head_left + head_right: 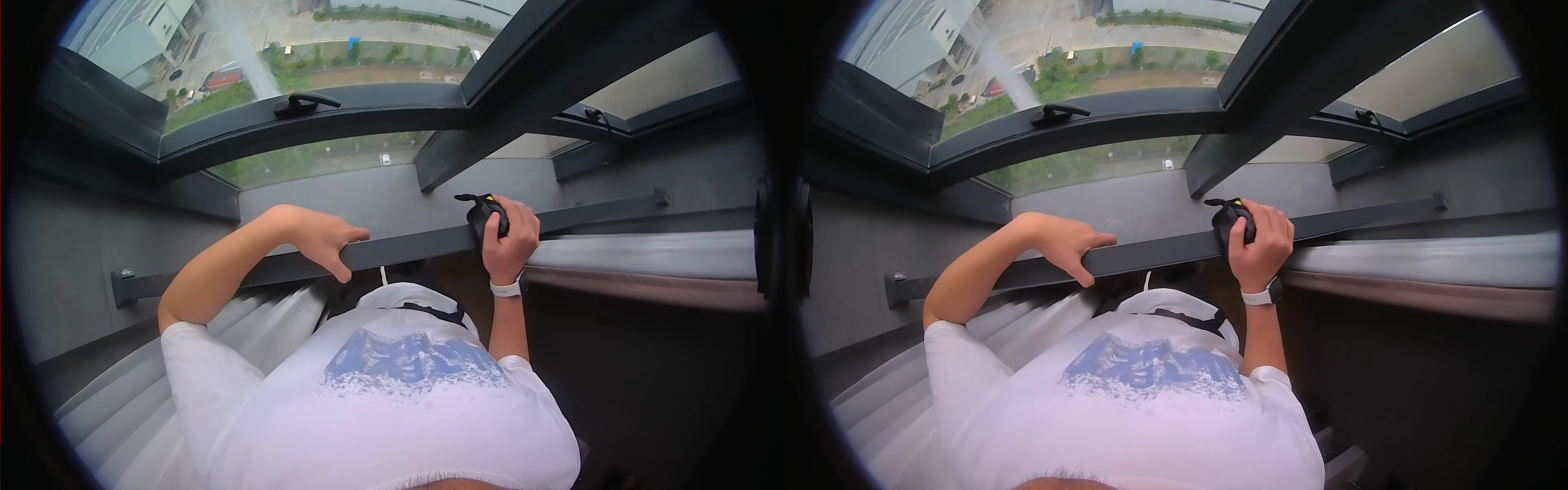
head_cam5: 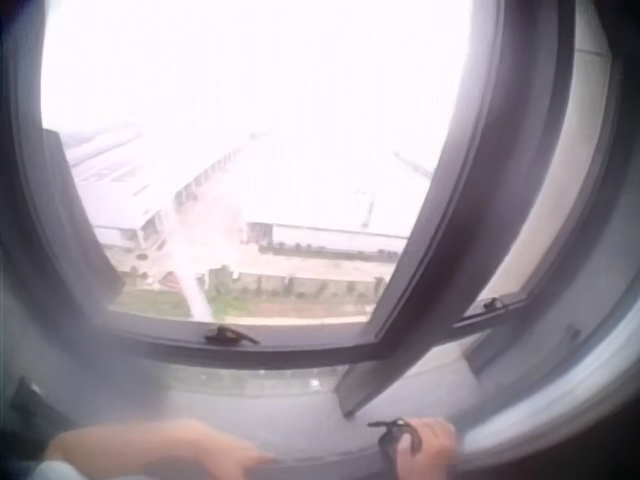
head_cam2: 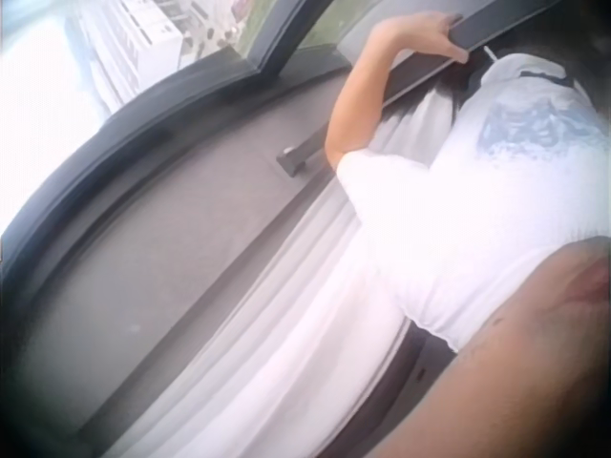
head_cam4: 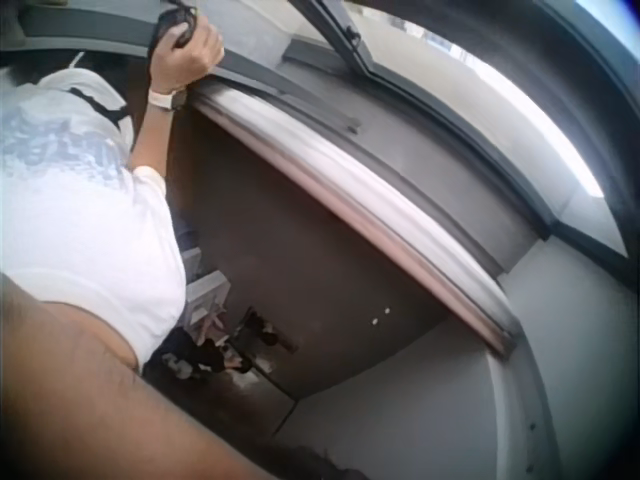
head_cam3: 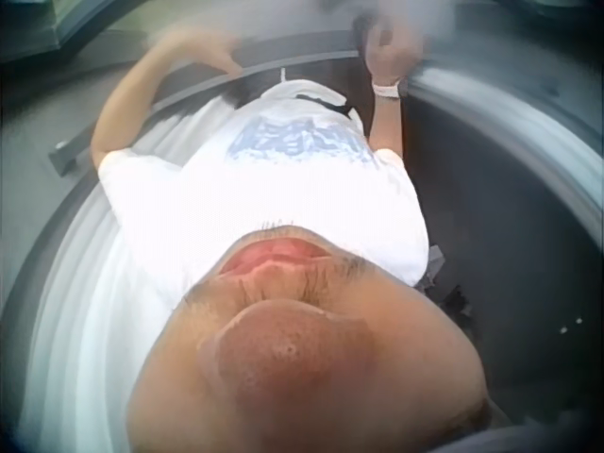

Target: The person wipes a window frame and window sill using a cloth, then pulls a sliding security gate closed.

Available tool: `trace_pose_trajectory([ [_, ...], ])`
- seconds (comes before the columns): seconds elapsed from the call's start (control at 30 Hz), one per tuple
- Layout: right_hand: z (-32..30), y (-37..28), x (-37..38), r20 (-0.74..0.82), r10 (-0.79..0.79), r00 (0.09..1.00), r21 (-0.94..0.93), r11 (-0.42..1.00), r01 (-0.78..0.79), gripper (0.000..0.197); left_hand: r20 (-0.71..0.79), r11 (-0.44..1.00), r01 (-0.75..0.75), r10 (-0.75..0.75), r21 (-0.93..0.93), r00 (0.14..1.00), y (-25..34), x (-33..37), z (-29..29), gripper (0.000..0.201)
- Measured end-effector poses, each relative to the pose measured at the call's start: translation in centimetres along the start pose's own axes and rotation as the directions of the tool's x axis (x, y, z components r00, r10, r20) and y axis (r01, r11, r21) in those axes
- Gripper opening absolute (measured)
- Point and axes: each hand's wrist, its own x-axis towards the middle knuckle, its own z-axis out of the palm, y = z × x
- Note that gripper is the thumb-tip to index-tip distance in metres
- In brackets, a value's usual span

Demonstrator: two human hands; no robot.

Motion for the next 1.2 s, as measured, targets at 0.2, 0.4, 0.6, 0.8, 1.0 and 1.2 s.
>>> trace_pose_trajectory([
  [0.2,-1.0,1.1,0.5,0.099,-0.123,0.987,0.051,0.992,0.118,0.022,-0.044,0.998,-0.03,0.033,0.063,0.998,-0.1,0.6,0.0,0.083],
  [0.4,2.3,-10.0,-0.2,0.21,-0.271,0.939,0.257,0.942,0.214,0.025,-0.048,0.996,-0.067,0.07,0.063,0.996,-0.7,0.7,0.2,0.084],
  [0.6,2.1,-10.1,-0.6,0.169,-0.205,0.964,0.22,0.961,0.166,0.023,0.009,1.0,-0.023,0.023,-0.005,1.0,0.3,0.0,-0.3,0.083],
  [0.8,-0.8,3.0,0.4,0.037,-0.057,0.998,0.016,0.998,0.057,0.018,-0.052,0.999,-0.05,0.05,0.001,0.997,-0.2,0.5,0.3,0.08],
  [1.0,-0.1,-2.3,0.6,0.152,-0.208,0.966,0.094,0.976,0.195,0.018,-0.026,0.994,-0.085,0.087,0.067,0.996,-1.3,1.4,0.6,0.098],
  [1.2,3.4,-11.4,-1.7,0.149,-0.393,0.908,0.322,0.887,0.331,0.04,0.005,0.998,-0.065,0.065,0.019,0.998,-0.9,0.9,0.1,0.081],
])
